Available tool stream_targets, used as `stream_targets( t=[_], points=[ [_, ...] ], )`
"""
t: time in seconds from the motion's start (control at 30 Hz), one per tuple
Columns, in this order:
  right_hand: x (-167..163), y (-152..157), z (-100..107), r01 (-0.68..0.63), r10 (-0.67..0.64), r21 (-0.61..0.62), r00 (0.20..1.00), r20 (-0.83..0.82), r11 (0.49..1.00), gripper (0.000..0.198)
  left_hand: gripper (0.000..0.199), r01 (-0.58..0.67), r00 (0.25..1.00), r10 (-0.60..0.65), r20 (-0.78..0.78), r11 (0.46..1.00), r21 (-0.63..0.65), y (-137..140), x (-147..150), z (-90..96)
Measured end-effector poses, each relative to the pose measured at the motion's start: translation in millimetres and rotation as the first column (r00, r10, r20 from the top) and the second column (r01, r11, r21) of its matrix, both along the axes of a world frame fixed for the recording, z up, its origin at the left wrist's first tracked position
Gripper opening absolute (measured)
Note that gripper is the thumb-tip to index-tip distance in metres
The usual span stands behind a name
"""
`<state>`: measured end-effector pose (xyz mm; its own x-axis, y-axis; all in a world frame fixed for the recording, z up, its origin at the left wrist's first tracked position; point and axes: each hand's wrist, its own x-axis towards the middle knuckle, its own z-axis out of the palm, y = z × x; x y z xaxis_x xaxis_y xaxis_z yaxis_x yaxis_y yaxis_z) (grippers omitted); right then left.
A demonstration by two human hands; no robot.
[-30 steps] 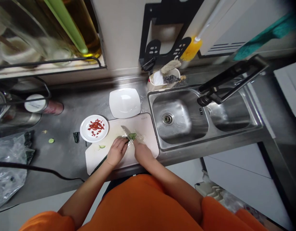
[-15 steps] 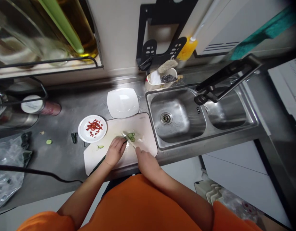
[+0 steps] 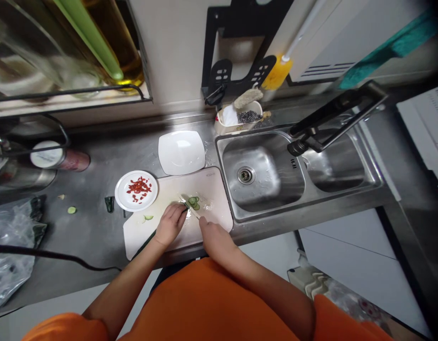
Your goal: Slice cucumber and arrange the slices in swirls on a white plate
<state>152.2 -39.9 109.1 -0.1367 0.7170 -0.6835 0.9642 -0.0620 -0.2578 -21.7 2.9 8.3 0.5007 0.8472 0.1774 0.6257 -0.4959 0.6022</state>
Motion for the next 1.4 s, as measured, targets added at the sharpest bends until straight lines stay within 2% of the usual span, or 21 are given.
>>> stream_targets(
  t=[0.23, 0.53, 0.73, 0.9, 1.0, 1.13, 1.3, 1.4],
  points=[
    [-4, 12, -9, 0.018, -0.020, -0.039, 0.999, -0.049, 0.999, 0.038, 0.020, 0.004, 1.000, -0.004, 0.004, 1.000, -0.023, 0, -1, -3.4],
    [-18, 24, -36, 0.074, -0.070, 0.029, 0.989, -0.127, 0.997, 0.037, 0.020, -0.004, 1.000, 0.004, -0.002, 1.000, -0.028, 0, 0, 0.1],
    [-14, 22, -38, 0.077, -0.070, 0.046, 0.987, -0.144, 0.996, 0.037, 0.022, 0.003, 1.000, -0.004, -0.023, 0.999, -0.044, 0, 2, 1.7],
    [-11, 23, -39, 0.084, -0.076, 0.055, 0.987, -0.141, 0.995, 0.039, 0.031, -0.007, 0.992, 0.001, -0.130, 0.999, -0.048, -9, -1, 12.7],
    [-8, 22, -38, 0.078, -0.072, 0.042, 0.988, -0.135, 0.996, 0.043, 0.040, -0.092, 0.972, 0.081, -0.222, 0.995, -0.041, -25, -14, 17.9],
    [-3, 17, -35, 0.062, -0.059, 0.025, 0.995, -0.085, 0.998, 0.053, 0.044, -0.232, 0.933, 0.206, -0.294, 0.971, -0.058, -49, -42, 14.1],
    [8, 9, -30, 0.023, -0.021, 0.027, 0.998, -0.051, 0.999, 0.048, 0.038, -0.344, 0.922, 0.318, -0.221, 0.934, -0.092, -71, -65, 11.4],
    [13, 5, -27, -0.005, 0.006, 0.036, 0.999, -0.037, 0.999, 0.043, 0.039, -0.497, 0.856, 0.480, -0.191, 0.866, -0.052, -81, -75, 17.5]
  ],
)
